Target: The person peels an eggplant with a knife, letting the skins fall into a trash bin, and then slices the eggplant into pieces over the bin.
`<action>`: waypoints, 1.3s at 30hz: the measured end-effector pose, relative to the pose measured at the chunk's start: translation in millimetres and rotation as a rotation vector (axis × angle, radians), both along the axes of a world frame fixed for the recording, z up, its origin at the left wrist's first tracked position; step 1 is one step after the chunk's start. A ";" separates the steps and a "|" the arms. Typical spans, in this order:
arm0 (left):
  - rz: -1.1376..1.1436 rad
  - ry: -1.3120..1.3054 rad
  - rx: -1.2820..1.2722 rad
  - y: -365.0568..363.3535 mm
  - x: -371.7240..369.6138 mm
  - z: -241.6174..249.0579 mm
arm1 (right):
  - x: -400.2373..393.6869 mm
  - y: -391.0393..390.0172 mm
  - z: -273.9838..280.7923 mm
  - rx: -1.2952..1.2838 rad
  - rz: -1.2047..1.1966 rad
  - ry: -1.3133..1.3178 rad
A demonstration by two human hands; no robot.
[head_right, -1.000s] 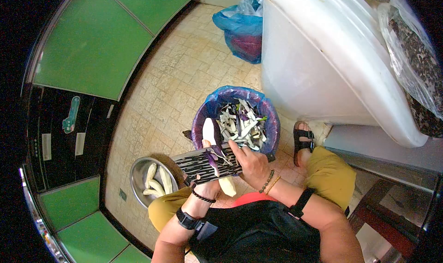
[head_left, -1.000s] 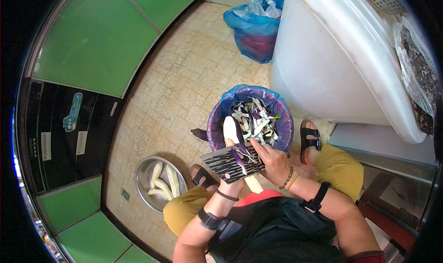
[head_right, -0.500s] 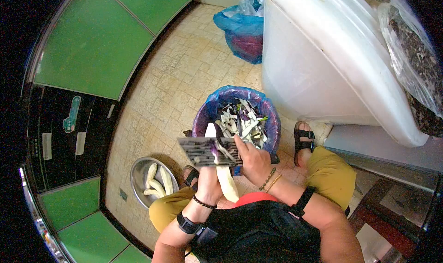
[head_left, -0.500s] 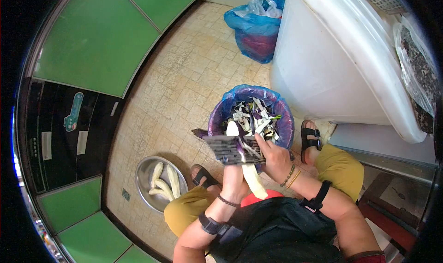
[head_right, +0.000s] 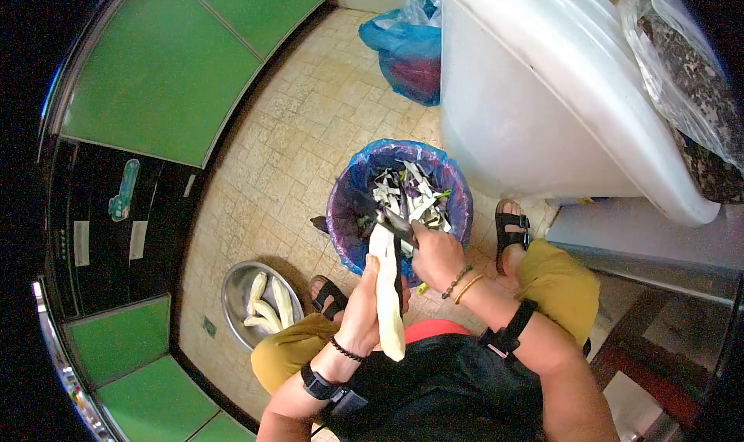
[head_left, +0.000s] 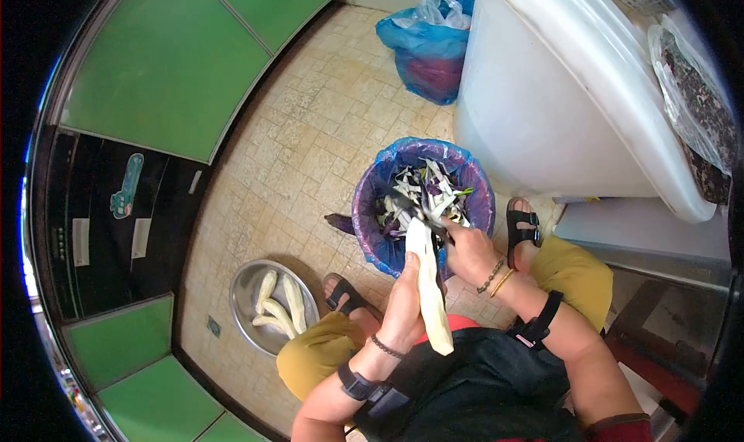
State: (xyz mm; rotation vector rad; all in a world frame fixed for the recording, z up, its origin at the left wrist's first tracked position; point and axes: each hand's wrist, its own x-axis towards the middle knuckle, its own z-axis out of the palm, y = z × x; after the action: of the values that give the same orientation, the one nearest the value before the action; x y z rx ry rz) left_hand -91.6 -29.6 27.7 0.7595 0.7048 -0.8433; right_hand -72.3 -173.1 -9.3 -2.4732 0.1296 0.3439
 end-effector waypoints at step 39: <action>-0.029 -0.176 0.143 11.5 4.0 -36.7 | -6.2 1.5 5.4 0.107 0.134 -0.210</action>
State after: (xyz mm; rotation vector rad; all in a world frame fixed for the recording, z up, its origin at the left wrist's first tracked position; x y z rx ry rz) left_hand -87.6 -18.2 -9.1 0.9620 0.6021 -0.7476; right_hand -78.6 -171.5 -3.9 -2.3995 -0.1385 0.1415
